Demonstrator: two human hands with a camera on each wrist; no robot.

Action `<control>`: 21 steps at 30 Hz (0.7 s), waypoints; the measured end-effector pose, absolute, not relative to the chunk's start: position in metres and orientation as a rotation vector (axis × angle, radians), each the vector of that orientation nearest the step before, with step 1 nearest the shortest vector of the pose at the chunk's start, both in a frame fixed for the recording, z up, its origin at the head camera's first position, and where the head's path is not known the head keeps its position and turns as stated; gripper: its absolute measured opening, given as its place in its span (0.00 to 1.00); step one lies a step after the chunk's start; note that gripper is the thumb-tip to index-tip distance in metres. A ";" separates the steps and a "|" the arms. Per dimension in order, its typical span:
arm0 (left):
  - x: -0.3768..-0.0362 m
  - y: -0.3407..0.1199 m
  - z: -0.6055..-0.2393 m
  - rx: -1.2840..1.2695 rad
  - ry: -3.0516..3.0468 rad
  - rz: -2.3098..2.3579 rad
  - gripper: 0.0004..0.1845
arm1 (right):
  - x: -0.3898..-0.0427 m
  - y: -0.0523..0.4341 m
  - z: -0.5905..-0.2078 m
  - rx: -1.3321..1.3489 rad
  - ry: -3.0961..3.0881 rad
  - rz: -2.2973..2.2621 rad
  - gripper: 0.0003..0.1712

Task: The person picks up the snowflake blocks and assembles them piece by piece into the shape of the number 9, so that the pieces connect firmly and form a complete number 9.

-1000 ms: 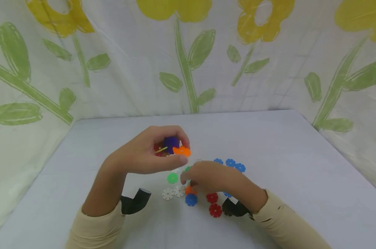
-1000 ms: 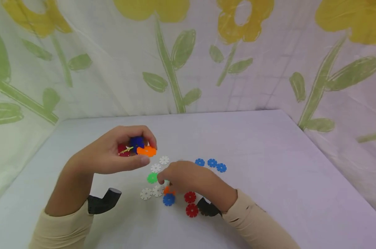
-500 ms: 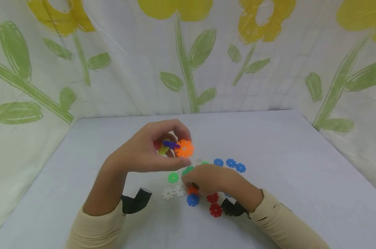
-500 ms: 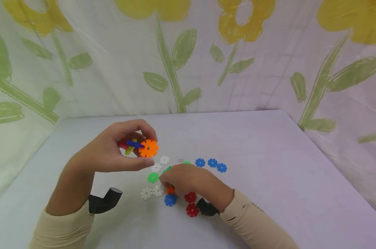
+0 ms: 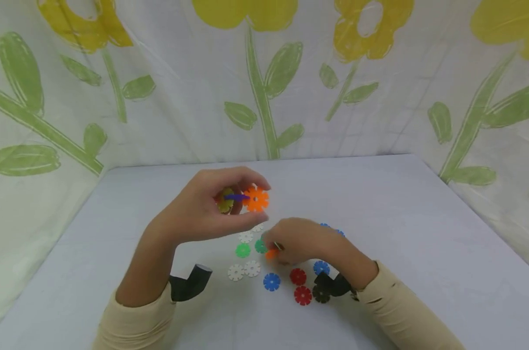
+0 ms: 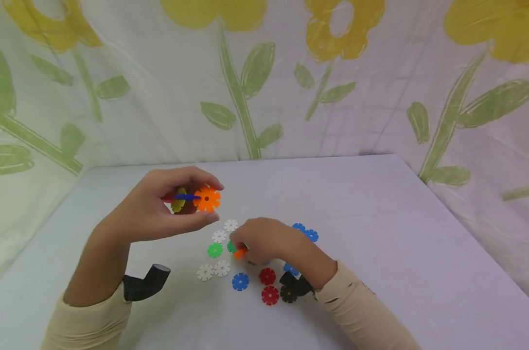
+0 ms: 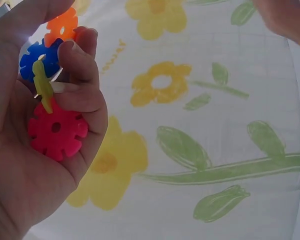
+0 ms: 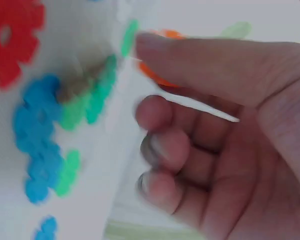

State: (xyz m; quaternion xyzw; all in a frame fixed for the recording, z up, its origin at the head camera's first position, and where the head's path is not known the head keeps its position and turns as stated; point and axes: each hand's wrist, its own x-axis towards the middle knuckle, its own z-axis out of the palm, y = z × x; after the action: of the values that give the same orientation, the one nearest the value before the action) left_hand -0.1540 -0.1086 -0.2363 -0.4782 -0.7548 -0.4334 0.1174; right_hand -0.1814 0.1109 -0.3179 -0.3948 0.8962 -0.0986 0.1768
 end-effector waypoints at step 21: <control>-0.153 -0.104 -0.238 -1.341 -2.290 -1.281 0.14 | -0.149 0.135 -0.252 -1.765 2.649 -1.412 0.09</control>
State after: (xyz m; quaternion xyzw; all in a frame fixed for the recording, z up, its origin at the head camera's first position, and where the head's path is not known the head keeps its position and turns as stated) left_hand -0.1532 -0.1039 -0.2378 -0.4529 -0.7734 -0.4328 0.0971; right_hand -0.1492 0.1348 -0.2523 -0.4995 0.7497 -0.3996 -0.1698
